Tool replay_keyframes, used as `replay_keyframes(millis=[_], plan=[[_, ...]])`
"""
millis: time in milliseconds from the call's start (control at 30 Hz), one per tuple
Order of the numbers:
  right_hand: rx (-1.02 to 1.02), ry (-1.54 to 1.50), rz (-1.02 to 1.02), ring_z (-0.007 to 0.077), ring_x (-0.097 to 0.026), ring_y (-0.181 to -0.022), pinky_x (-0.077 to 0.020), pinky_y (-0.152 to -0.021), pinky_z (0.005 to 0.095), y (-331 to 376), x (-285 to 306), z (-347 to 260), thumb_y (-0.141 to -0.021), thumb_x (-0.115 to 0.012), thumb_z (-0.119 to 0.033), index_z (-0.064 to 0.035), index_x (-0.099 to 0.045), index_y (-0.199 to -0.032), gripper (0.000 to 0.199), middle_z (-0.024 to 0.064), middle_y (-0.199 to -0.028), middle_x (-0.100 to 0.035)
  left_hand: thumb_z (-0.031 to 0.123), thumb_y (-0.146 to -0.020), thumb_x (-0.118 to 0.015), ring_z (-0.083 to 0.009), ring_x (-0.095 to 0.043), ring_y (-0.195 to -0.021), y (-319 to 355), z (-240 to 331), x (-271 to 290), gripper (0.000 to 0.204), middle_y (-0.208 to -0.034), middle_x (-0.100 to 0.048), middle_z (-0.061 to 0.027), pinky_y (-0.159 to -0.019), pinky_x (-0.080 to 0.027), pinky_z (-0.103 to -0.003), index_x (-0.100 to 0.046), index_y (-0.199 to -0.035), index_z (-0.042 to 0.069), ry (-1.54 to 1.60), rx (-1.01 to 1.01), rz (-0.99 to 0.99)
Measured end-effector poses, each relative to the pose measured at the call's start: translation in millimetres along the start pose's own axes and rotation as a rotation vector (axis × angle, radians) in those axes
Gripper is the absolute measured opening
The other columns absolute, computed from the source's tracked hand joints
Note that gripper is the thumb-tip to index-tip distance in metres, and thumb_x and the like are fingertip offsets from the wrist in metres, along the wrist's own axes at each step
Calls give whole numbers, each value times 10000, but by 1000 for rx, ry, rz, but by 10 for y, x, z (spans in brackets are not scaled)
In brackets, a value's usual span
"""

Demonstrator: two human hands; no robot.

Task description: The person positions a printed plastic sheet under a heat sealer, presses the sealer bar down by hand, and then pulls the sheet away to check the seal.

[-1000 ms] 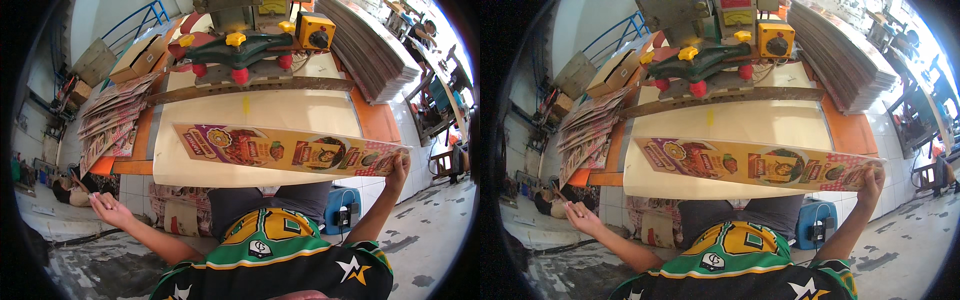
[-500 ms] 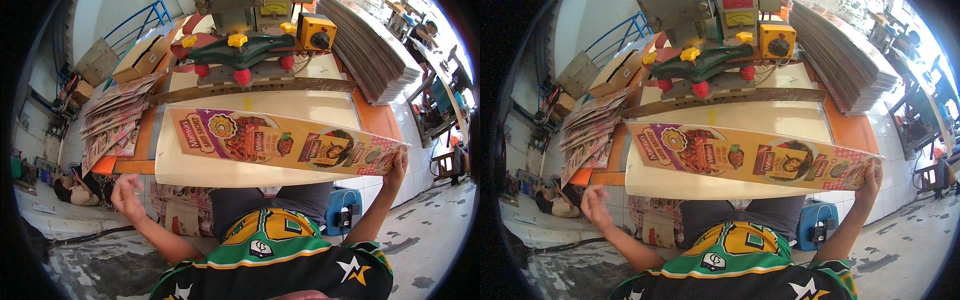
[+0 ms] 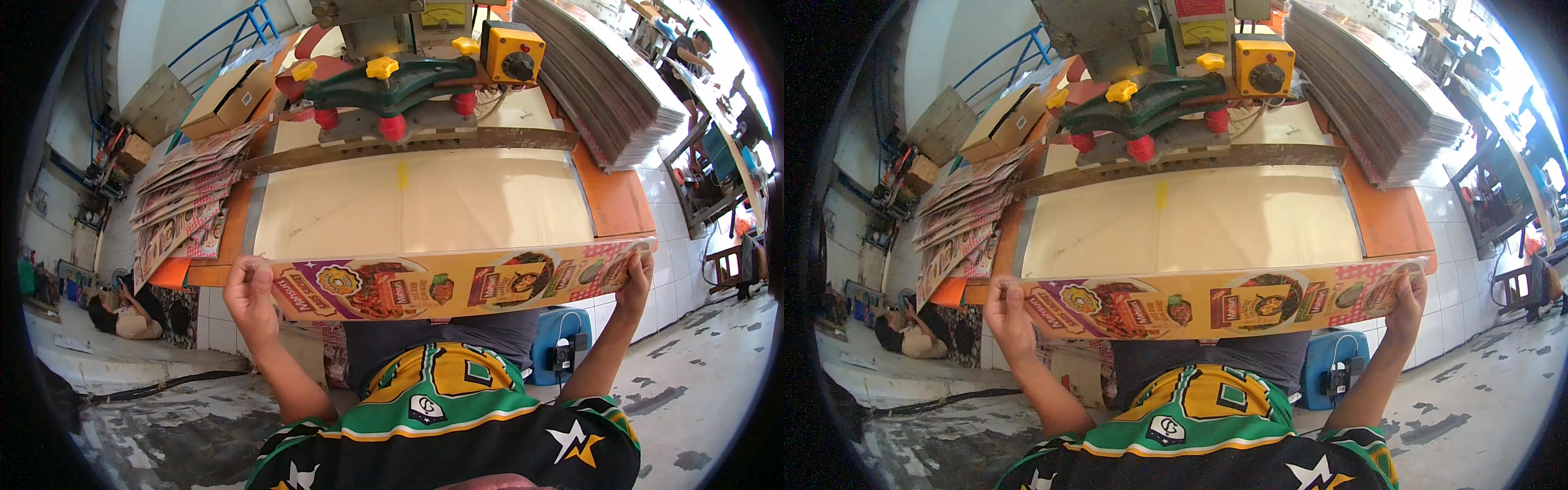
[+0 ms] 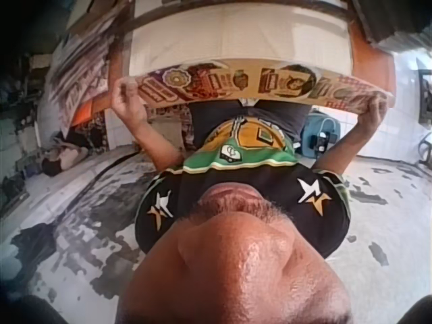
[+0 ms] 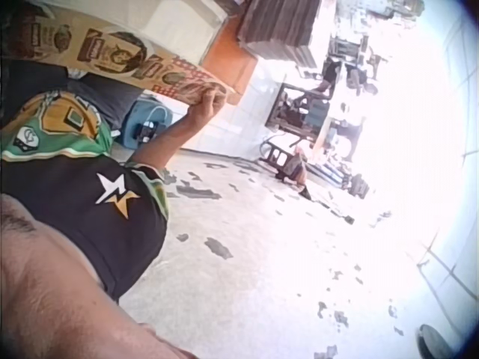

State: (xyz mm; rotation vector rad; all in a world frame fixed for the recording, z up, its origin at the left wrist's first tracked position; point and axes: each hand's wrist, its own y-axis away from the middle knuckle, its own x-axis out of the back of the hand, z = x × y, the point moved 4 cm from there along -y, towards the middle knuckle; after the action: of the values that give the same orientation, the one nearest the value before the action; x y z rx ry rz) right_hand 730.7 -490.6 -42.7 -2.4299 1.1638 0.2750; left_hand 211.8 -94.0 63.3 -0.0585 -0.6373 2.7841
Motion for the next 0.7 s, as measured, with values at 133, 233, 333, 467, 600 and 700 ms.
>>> replay_keyframes(millis=[133, 233, 333, 467, 600, 700], plan=[[-6, -14, -40, 202, -696, -1069, -567, -933, 358, 3, 7, 36, -982, -715, -245, 25, -536, -1327, 474, 131, -1248, -677, 218, -999, -681, -92, -514, -805, 33, -9, 73, 236, -867, -583, -15, -787, -417, -235, -597, -948, 3, 88, -53, 58], [-6, -12, -44, 192, -700, -1051, -568, -929, 350, 18, -78, 29, -986, -711, -248, 21, -558, -1294, 436, 116, -1227, -688, 175, -999, -642, -107, -508, -772, 56, -58, 141, 205, -840, -566, -26, -754, -414, -243, -586, -910, -2, 221, -2, 124], [-45, -14, -93, 179, -704, -1022, -574, -907, 339, 32, -101, 42, -984, -717, -253, 12, -570, -1266, 414, 103, -1187, -701, 184, -1012, -596, -128, -527, -759, 78, -56, 195, 220, -816, -555, -35, -742, -434, -272, -565, -870, 19, 326, 94, 68], [-65, -36, -123, 191, -703, -1003, -570, -895, 344, 92, -64, 155, -976, -720, -229, 15, -576, -1240, 387, 120, -1144, -704, 228, -1031, -554, -148, -537, -744, 119, -230, 334, 275, -812, -559, -47, -721, -437, -291, -564, -853, 19, 471, 197, 27], [-69, 5, -68, 183, -699, -975, -566, -873, 338, 37, -397, 134, -979, -704, -207, -6, -586, -1218, 334, 105, -1117, -703, 326, -1040, -573, -206, -619, -841, 269, -363, 565, 363, -919, -652, -105, -777, -483, -332, -634, -968, -24, 374, 212, 119], [-80, -41, -45, 186, -700, -988, -569, -877, 337, -4, -542, 130, -985, -694, -199, -7, -587, -1225, 326, 108, -1125, -700, 484, -1023, -590, -281, -673, -1064, 359, -433, 720, 574, -1160, -705, -191, -943, -518, -407, -636, -1212, -56, 689, 162, 74]])
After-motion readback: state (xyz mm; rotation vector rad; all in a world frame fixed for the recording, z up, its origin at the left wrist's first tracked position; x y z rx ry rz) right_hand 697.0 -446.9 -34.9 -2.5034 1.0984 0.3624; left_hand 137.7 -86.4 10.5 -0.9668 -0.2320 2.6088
